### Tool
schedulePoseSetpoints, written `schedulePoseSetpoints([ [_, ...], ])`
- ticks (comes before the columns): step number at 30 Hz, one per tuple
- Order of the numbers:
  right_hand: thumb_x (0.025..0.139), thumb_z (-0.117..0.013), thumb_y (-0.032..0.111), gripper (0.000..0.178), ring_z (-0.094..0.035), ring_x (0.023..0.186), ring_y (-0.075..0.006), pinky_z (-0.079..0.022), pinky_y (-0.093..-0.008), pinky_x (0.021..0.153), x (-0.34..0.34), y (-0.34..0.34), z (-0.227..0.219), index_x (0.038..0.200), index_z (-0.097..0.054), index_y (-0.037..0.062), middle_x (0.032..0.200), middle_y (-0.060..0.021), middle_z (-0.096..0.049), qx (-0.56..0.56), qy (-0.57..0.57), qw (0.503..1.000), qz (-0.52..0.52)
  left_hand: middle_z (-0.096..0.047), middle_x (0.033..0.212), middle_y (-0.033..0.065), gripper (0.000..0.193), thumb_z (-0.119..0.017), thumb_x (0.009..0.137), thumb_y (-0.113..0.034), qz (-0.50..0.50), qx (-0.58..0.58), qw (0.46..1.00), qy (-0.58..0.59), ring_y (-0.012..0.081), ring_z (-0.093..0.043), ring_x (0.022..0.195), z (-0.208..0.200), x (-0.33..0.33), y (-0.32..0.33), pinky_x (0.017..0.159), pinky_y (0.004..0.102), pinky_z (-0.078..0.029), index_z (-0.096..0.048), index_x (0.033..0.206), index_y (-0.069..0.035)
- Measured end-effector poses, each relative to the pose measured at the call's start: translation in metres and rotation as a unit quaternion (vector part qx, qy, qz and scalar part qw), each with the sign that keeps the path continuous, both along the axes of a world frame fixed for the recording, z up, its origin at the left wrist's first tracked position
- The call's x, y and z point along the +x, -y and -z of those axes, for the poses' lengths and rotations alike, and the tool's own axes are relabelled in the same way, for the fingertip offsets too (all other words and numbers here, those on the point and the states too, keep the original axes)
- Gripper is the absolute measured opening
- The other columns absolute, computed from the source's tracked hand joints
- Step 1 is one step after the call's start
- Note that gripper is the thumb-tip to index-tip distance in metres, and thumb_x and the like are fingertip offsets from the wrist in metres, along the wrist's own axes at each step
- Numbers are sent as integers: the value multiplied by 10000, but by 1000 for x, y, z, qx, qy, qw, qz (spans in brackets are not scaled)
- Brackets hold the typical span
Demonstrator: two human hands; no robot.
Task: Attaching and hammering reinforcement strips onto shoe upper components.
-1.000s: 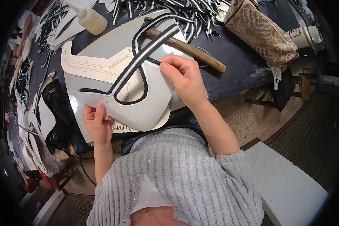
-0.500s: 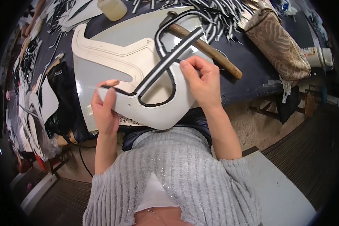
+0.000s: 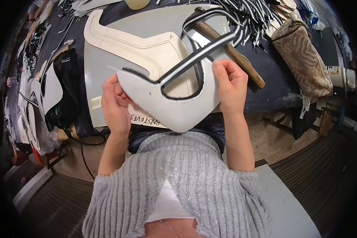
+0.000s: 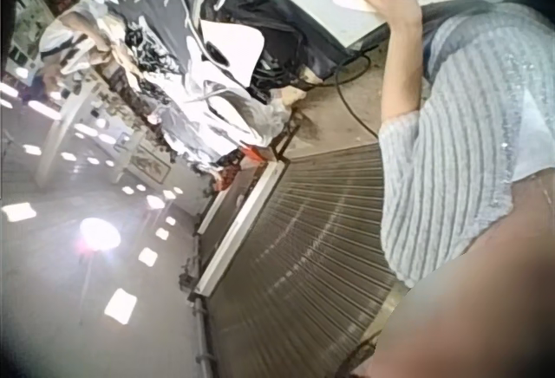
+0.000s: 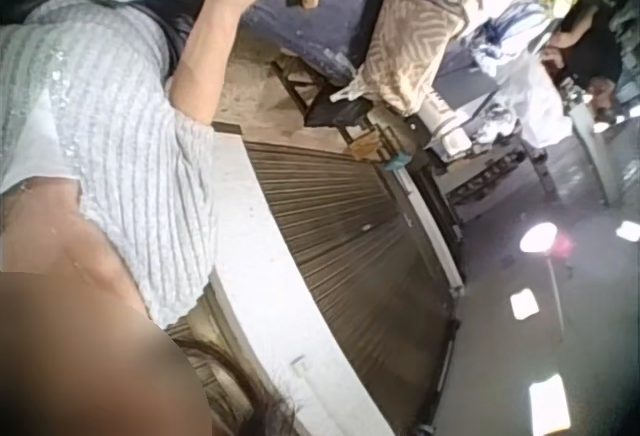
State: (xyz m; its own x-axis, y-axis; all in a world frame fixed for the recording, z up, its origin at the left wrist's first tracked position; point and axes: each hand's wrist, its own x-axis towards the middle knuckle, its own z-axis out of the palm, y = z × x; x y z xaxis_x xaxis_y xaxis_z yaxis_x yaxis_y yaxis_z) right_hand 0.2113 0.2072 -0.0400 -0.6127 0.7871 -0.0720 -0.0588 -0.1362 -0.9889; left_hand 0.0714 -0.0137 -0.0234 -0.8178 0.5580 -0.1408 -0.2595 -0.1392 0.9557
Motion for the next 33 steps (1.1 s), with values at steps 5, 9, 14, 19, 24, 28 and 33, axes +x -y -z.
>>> schedulePoseSetpoints([
  [5,1018,-613,200,189,-556,726,-30,-463,-201,666,-8,-4,-6,969,-669,27,849,39,-649,-84,-62,986,130,-439,1473,204,550,-562,986,-204,37,-270,878,-394,331,-466,1305,6,27,22,1074,517,-357,-387,1465,2],
  [9,1031,-589,245,226,-625,757,-68,-522,-226,699,-3,-11,-22,1012,-661,32,903,-7,-691,-53,-139,980,131,-378,1535,167,632,-591,935,-330,207,-448,649,-579,411,-292,1442,-4,23,23,1129,678,-163,-422,1484,-69],
  [14,1055,-530,247,264,-464,506,-67,-394,-233,445,-13,-12,-63,1032,-646,11,725,-6,-601,-104,-269,950,-119,-449,1497,61,572,-646,899,-383,321,-330,596,-659,293,-335,1444,1,-25,28,1149,654,-192,-518,1419,-184],
  [19,1066,-489,237,275,-344,420,-78,-250,-227,351,-50,-11,-83,1150,-613,6,681,-17,-553,-126,-329,882,-314,-540,1436,67,546,-646,894,-364,318,-254,689,-600,270,-388,1434,7,-39,23,1199,544,-230,-553,1385,-142],
  [24,988,-628,200,230,-529,722,-40,-429,-218,647,-107,-10,-67,930,-674,-18,724,13,-613,263,-51,924,-272,-597,1340,226,880,-498,966,-617,199,259,934,144,300,-629,1187,-4,-37,44,1049,414,-487,-215,1546,-19],
  [28,961,-648,221,250,-545,651,-135,-443,-302,631,-142,-18,-35,924,-662,-25,703,-41,-622,333,44,885,-322,-603,1317,216,938,-369,973,-689,131,7,991,-37,255,-672,1093,-9,-28,63,872,382,-578,-162,1560,13],
  [33,964,-644,195,208,-565,776,-218,-467,-311,731,-168,-31,-12,939,-639,-11,859,-87,-585,494,69,787,-362,-592,1287,203,732,-525,985,-323,33,-33,999,-1,212,-667,1039,-16,-18,61,701,283,-585,-197,1553,1],
])
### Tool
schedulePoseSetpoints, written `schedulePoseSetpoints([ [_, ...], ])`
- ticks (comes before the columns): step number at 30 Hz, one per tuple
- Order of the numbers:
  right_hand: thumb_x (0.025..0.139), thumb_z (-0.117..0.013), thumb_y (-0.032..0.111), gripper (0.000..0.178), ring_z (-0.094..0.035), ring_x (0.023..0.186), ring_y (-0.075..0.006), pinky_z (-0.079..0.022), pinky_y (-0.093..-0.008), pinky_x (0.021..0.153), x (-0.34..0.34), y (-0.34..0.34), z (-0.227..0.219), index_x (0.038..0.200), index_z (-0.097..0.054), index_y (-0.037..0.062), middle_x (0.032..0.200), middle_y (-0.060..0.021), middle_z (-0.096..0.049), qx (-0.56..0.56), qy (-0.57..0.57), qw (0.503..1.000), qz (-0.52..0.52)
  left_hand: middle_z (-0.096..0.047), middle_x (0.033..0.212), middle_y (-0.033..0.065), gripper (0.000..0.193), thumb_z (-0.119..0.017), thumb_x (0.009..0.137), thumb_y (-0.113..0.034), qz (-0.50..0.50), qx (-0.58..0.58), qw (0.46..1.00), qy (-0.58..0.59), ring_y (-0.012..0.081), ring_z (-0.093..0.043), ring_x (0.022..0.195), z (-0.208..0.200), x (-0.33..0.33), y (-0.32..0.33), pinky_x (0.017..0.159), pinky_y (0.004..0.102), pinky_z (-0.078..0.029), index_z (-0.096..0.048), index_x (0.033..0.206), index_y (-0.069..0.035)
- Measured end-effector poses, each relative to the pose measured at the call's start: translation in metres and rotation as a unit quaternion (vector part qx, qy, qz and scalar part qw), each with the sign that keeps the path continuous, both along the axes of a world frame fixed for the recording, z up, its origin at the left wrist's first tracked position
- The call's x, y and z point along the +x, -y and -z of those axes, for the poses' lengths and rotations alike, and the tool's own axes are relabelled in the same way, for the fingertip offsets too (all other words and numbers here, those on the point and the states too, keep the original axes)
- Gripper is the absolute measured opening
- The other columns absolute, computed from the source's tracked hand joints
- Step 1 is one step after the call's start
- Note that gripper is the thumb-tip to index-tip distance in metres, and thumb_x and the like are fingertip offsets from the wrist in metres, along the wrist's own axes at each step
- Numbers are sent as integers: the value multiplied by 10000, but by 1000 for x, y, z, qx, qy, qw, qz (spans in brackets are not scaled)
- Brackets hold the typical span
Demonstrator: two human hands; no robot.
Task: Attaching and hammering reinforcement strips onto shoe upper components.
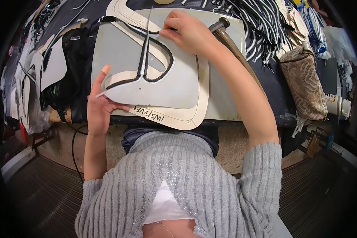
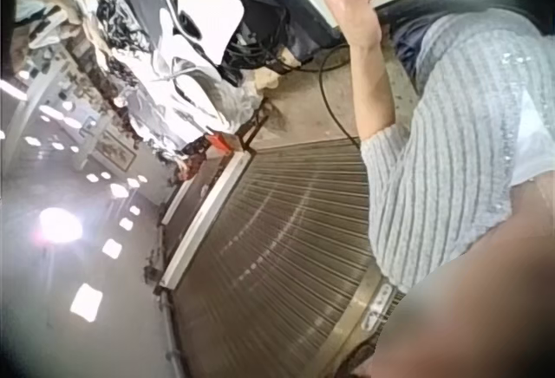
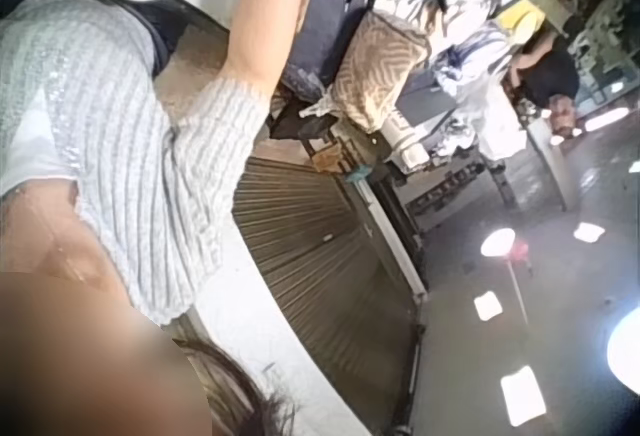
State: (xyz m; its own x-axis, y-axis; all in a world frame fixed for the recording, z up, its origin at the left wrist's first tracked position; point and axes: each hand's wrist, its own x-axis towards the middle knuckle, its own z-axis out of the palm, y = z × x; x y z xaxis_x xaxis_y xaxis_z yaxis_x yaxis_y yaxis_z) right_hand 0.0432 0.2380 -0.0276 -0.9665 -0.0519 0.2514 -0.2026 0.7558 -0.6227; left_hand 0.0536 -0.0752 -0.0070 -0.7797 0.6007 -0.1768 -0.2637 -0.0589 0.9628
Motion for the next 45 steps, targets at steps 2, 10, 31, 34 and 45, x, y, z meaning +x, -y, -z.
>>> schedulePoseSetpoints([
  [2,956,-648,191,201,-586,808,-252,-477,-330,746,2,-1,5,933,-636,-9,895,-96,-592,13,-30,999,-21,-638,1139,204,731,-597,914,67,-30,-64,997,-44,180,-685,927,5,5,-6,634,248,-570,-226,1540,-4],
  [10,927,-657,234,210,-615,887,-285,-504,-418,715,42,22,10,862,-653,34,892,-83,-619,81,-32,978,187,-628,761,37,618,-640,909,9,-83,-154,971,-163,91,-640,612,13,-44,-23,548,209,-504,-374,1467,6],
  [31,856,-777,207,307,-617,918,-252,-495,-326,839,57,10,-5,1084,-652,45,991,-104,-604,16,54,998,-11,-702,888,67,777,-700,853,31,33,-187,973,-134,43,-598,717,-1,-12,10,615,156,-472,-308,1521,-35],
  [34,854,-782,209,302,-599,901,-241,-490,-323,824,58,6,-3,1069,-648,45,966,-97,-589,33,40,999,-19,-694,858,46,766,-711,845,24,37,-207,965,-159,29,-572,684,-1,-12,11,590,144,-442,-338,1511,-35],
  [45,787,-806,197,283,-556,926,-300,-470,-386,830,57,9,-4,975,-657,47,929,-90,-660,15,40,999,-21,-558,809,22,924,-854,706,-58,-51,-354,874,-328,127,-468,624,-5,7,10,571,248,-429,-373,1496,-40],
])
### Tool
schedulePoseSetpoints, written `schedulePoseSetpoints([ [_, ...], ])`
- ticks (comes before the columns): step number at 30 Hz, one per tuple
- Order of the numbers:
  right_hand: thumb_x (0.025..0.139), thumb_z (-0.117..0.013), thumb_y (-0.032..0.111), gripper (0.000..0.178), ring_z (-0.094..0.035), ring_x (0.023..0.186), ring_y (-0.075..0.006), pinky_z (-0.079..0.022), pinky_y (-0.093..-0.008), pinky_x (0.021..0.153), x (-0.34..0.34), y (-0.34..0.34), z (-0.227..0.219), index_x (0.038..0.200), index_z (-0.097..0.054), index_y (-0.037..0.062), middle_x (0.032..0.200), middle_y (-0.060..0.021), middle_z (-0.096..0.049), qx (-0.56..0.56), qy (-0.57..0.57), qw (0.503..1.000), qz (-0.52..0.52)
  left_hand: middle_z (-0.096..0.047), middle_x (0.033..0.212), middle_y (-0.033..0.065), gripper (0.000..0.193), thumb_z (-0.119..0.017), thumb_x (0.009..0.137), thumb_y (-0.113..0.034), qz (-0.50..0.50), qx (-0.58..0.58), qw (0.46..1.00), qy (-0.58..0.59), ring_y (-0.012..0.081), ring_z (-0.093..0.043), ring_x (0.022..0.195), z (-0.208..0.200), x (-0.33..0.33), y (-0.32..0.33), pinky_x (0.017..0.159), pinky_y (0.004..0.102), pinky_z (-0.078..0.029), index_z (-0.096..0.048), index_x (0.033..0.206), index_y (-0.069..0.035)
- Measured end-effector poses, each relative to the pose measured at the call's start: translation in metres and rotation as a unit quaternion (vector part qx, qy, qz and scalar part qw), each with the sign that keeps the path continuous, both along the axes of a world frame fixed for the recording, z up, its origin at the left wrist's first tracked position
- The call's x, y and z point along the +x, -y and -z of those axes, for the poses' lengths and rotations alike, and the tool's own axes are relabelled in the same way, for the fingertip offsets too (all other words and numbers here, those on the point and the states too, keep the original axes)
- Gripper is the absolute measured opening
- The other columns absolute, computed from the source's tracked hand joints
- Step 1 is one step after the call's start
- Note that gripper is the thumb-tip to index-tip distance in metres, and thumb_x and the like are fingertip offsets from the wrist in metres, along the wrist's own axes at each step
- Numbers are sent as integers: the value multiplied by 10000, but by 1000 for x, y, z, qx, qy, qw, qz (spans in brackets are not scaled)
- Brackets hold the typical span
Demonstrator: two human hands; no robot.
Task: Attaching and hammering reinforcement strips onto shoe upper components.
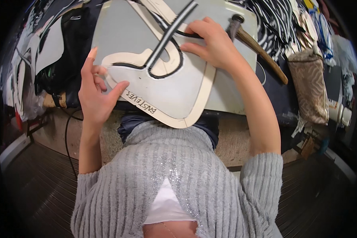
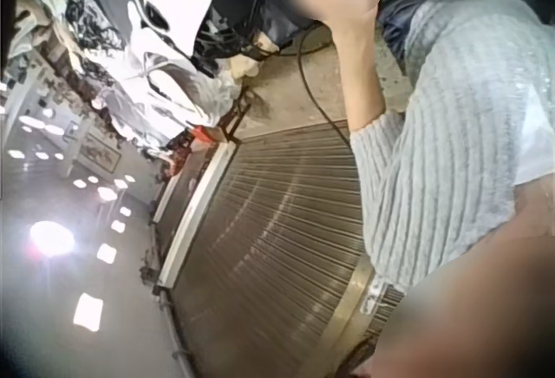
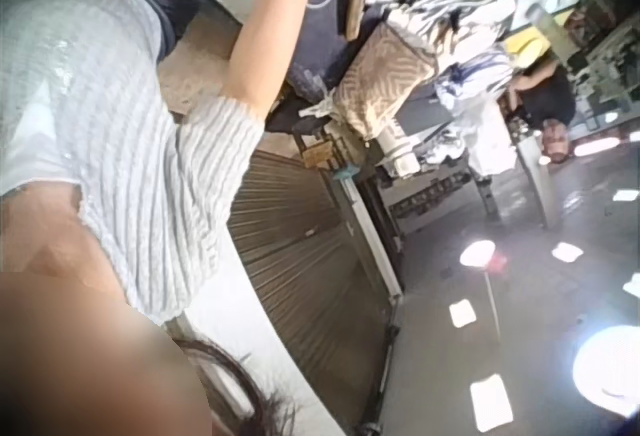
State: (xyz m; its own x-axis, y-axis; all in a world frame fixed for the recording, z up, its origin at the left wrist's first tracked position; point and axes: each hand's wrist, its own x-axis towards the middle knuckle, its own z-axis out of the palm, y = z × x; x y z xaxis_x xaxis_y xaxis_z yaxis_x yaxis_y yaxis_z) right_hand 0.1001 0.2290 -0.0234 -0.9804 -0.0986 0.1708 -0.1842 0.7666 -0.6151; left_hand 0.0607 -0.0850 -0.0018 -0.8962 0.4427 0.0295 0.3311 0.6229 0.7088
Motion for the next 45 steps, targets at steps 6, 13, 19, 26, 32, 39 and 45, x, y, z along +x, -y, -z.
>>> schedulePoseSetpoints([
  [6,789,-816,197,309,-536,881,-250,-459,-342,676,-2,2,1,986,-641,36,916,-78,-619,-21,38,999,24,-653,1176,152,648,-868,711,-119,85,113,949,-281,322,-643,1003,34,23,12,874,367,-508,-545,1256,14],
  [13,799,-819,173,313,-533,807,-192,-436,-302,666,-2,2,0,1007,-640,22,906,-61,-567,-38,66,996,49,-668,1184,201,587,-807,809,-163,118,93,954,-260,378,-656,1037,59,40,12,904,471,-522,-494,1267,29],
  [19,815,-807,130,329,-541,868,-161,-443,-277,788,-2,1,-7,1060,-621,14,958,-48,-546,-32,117,991,65,-661,1213,201,555,-794,824,-180,126,87,953,-262,384,-653,1033,55,39,10,933,468,-505,-508,1248,37],
  [26,803,-813,147,327,-516,846,-159,-422,-276,757,-5,2,-9,1029,-615,18,924,-47,-537,-32,106,993,48,-662,1242,199,626,-817,805,-198,75,45,957,-278,356,-653,1045,47,28,7,957,453,-479,-499,1286,45],
  [32,803,-816,158,318,-525,825,-167,-428,-283,729,-4,0,-4,1015,-625,19,922,-52,-552,-41,96,994,45,-646,1260,185,625,-812,797,-243,83,83,954,-277,339,-638,1097,58,26,9,905,425,-493,-537,1282,41],
  [39,797,-821,146,306,-533,798,-171,-443,-289,711,-6,-2,-7,1008,-637,22,918,-50,-563,-34,95,994,39,-656,1229,188,684,-821,802,-224,125,56,950,-282,367,-630,1089,57,27,10,952,461,-470,-466,1326,36],
  [45,789,-828,160,322,-530,788,-178,-438,-291,699,-7,-5,-1,1007,-635,22,915,-52,-566,-41,81,995,32,-655,1238,152,656,-767,836,-317,75,61,957,-272,320,-611,1157,57,26,8,967,458,-441,-498,1322,31],
])
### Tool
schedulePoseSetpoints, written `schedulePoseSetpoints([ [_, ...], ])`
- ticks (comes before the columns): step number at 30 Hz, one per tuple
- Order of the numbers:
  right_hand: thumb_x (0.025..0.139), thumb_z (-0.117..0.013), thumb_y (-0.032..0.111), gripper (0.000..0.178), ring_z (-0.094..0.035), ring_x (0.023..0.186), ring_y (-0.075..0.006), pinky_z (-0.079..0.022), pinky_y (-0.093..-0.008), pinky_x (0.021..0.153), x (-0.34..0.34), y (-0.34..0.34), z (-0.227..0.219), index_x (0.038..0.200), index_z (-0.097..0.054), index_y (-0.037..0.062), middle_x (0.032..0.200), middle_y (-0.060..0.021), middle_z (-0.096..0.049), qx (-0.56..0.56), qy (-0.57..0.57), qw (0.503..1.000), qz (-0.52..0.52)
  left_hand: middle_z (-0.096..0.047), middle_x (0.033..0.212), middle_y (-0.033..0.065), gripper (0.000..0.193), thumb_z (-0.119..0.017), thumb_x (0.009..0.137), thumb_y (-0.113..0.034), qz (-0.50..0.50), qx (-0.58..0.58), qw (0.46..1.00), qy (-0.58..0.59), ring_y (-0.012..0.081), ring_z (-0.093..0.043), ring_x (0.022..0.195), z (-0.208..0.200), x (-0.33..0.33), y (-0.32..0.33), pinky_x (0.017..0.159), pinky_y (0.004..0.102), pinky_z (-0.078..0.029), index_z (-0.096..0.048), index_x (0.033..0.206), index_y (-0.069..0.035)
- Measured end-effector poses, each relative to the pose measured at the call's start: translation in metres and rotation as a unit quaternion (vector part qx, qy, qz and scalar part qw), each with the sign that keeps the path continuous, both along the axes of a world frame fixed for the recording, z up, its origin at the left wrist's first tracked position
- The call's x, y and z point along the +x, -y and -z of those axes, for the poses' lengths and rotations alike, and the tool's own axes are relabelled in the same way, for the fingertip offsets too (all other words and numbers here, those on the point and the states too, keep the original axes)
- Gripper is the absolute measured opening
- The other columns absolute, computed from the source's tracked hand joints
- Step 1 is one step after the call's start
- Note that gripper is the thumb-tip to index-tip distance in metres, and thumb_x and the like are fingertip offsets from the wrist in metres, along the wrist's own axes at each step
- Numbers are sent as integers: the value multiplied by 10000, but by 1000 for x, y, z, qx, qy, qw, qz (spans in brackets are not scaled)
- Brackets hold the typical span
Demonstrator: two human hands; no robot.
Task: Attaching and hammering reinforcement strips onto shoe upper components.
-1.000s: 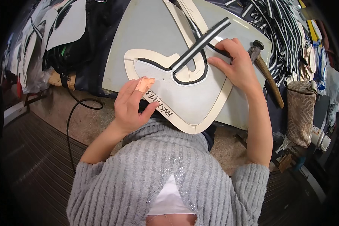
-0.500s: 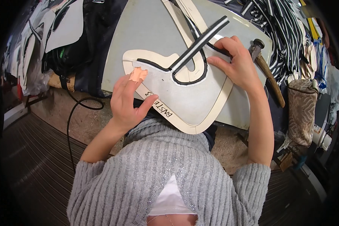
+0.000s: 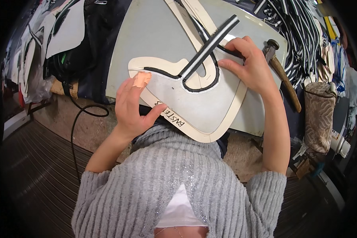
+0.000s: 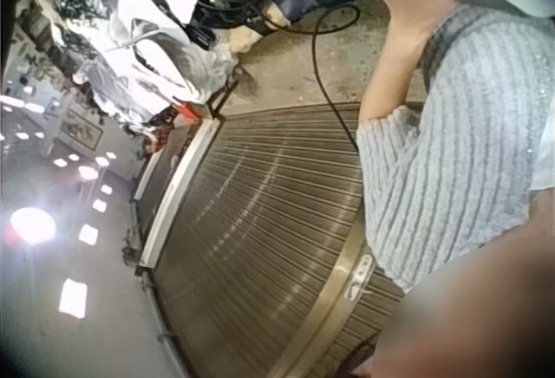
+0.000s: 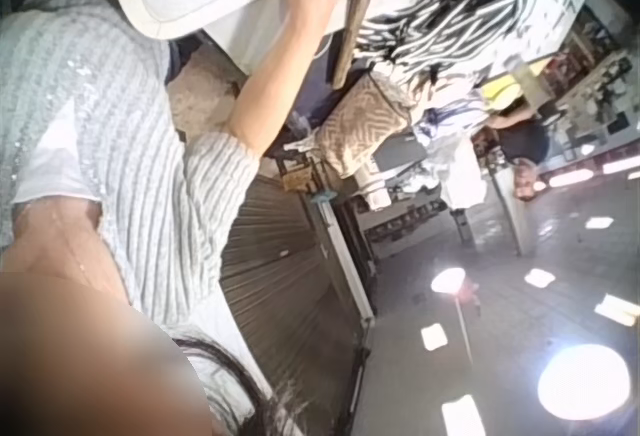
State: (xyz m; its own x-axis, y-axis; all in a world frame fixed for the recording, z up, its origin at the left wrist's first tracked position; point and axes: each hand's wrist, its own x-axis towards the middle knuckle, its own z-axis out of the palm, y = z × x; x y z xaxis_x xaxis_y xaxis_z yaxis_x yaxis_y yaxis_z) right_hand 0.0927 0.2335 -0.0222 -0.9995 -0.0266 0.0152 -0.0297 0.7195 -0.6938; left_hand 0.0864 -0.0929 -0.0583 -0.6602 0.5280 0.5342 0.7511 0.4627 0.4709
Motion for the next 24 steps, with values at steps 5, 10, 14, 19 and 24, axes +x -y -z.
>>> schedulePoseSetpoints([
  [5,782,-827,153,320,-531,803,-187,-441,-297,696,1,-1,3,1006,-637,25,918,-55,-567,-14,8,1000,4,-644,1277,162,712,-805,803,-334,15,-81,996,-22,327,-599,1161,-14,4,0,991,484,-421,-491,1337,17],
  [10,785,-813,152,303,-546,847,-222,-453,-321,721,5,1,0,996,-640,23,907,-69,-574,1,-6,1000,3,-656,1184,104,493,-749,793,-245,44,-80,995,-40,316,-607,1141,-29,-3,-16,999,460,-454,-624,1225,-41],
  [14,799,-805,110,319,-542,860,-177,-452,-289,768,3,3,-4,1045,-621,27,952,-56,-546,13,-20,999,-27,-594,1251,142,480,-710,752,-87,213,-17,975,68,351,-577,1173,-44,1,-67,1012,424,-465,-608,1215,-8],
  [19,792,-787,108,352,-583,942,-286,-483,-369,815,13,7,-15,1090,-616,28,986,-114,-612,17,-31,999,7,-546,1338,149,595,-735,755,-134,279,-140,947,76,341,-520,1269,-40,3,-73,1045,423,-443,-553,1312,-32],
  [24,742,-729,-1,408,-600,1041,-312,-490,-402,864,56,16,-27,1129,-608,45,1159,-111,-611,132,-155,974,103,-561,1352,140,577,-751,782,-188,284,-204,934,71,318,-501,1322,-43,-1,-71,1084,450,-415,-575,1312,-47],
])
